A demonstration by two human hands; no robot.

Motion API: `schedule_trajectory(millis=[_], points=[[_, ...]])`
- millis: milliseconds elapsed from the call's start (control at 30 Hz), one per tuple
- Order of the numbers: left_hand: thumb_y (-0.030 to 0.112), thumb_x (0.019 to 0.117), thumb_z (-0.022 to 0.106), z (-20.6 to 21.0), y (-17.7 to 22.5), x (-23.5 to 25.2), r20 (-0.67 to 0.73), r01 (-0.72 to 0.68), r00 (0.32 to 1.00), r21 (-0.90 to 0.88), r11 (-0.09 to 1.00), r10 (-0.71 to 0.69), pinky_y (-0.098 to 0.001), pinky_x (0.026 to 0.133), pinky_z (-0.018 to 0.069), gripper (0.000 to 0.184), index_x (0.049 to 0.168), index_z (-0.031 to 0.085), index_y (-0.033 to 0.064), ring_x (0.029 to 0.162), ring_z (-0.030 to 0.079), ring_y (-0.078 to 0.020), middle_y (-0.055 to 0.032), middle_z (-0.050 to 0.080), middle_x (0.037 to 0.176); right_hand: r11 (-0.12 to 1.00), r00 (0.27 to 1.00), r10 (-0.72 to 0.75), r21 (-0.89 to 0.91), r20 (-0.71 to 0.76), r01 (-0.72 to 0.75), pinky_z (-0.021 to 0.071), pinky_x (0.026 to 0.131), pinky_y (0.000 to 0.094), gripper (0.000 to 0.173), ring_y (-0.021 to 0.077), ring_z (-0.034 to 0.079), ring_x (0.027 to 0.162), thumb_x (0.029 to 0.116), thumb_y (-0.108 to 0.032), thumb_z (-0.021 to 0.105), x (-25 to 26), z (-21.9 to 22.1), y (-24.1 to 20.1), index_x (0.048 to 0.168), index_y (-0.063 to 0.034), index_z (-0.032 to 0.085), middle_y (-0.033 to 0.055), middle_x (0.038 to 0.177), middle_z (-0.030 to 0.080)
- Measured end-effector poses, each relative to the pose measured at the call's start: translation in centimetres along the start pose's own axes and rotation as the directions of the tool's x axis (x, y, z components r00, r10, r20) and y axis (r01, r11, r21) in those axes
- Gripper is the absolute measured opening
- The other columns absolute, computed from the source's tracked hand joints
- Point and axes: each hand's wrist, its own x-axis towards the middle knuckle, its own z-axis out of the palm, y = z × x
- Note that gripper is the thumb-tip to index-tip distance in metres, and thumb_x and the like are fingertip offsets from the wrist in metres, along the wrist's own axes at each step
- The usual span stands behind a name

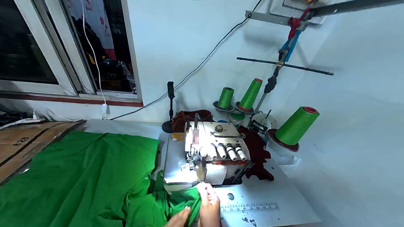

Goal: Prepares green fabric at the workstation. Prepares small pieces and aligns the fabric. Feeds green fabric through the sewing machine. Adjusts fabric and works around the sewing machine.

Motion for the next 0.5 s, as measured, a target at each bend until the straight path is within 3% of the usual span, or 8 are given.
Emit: schedule_trajectory(millis=[100,167,233,333,433,500], points=[[0.007,0.1011,0.055,-1.3,-0.6,2.1,-0.180,-0.138,0.971,0.127,0.982,0.159,-0.0464,0.099,0.0544,0.033,0.129,0.065,-0.0063,0.114,0.068,-0.0338,-0.0216,0.068,0.125,0.995,0.988,-0.098,-0.019,-0.117,0.096,0.0537,0.069,0.0193,0.021,0.0030,0.062,0.070,0.0974,0.002,0.052,1.3,-1.1,0.2,0.083,0.0003,0.067,0.0004,0.072,0.063],[0.008,0.1001,0.054,-1.7,-1.9,3.9,-0.221,-0.243,0.931,0.217,0.945,0.290,-0.0436,0.101,0.0526,0.033,0.129,0.068,0.0021,0.117,0.067,-0.0289,-0.0133,0.071,0.124,0.983,0.985,-0.174,-0.057,-0.020,0.173,0.0520,0.068,0.0171,0.020,-0.0005,0.060,0.069,0.0969,0.001,0.051,0.1,-1.3,-1.1,0.084,-0.0017,0.066,-0.0030,0.073,0.061],[0.011,0.0998,0.055,-1.8,-3.3,5.3,-0.140,-0.340,0.915,0.240,0.909,0.379,-0.0432,0.101,0.0528,0.031,0.126,0.070,0.0065,0.115,0.067,-0.0265,-0.0101,0.072,0.119,0.970,0.966,-0.238,-0.024,0.100,0.242,0.0516,0.066,0.0145,0.018,-0.0038,0.059,0.068,0.0952,0.002,0.052,-1.5,-1.3,-2.5,0.083,-0.0022,0.065,-0.0051,0.073,0.061],[0.010,0.0962,0.057,-1.5,-4.6,6.0,-0.062,-0.443,0.878,0.265,0.856,0.474,-0.0414,0.089,0.0540,0.018,0.092,0.075,0.0066,0.091,0.070,-0.0235,-0.0072,0.072,0.088,0.960,0.957,-0.280,-0.007,0.079,0.282,0.0524,0.063,0.0146,0.019,-0.0040,0.060,0.066,0.0954,0.002,0.051,-2.1,-1.9,-3.9,0.083,-0.0035,0.065,-0.0060,0.071,0.062],[0.016,0.1002,0.056,-3.7,-2.1,5.3,0.003,-0.438,0.894,0.209,0.874,0.448,-0.0411,0.096,0.0505,0.024,0.092,0.076,0.0050,0.088,0.070,-0.0209,-0.0063,0.072,0.084,0.965,0.964,-0.264,-0.009,-0.038,0.264,0.0530,0.063,0.0157,0.021,-0.0011,0.060,0.065,0.0974,0.001,0.050,-1.3,-2.5,-4.5,0.084,-0.0026,0.066,-0.0041,0.071,0.061],[0.021,0.0989,0.061,-5.5,-1.2,4.8,0.056,-0.422,0.906,0.136,0.896,0.419,-0.0412,0.085,0.0501,0.023,0.094,0.075,0.0032,0.083,0.067,-0.0209,-0.0078,0.071,0.084,0.964,0.962,-0.267,0.015,0.050,0.267,0.0531,0.064,0.0152,0.021,-0.0022,0.060,0.066,0.0998,-0.001,0.048,-1.5,-2.4,-6.1,0.086,-0.0035,0.064,-0.0051,0.072,0.061]])
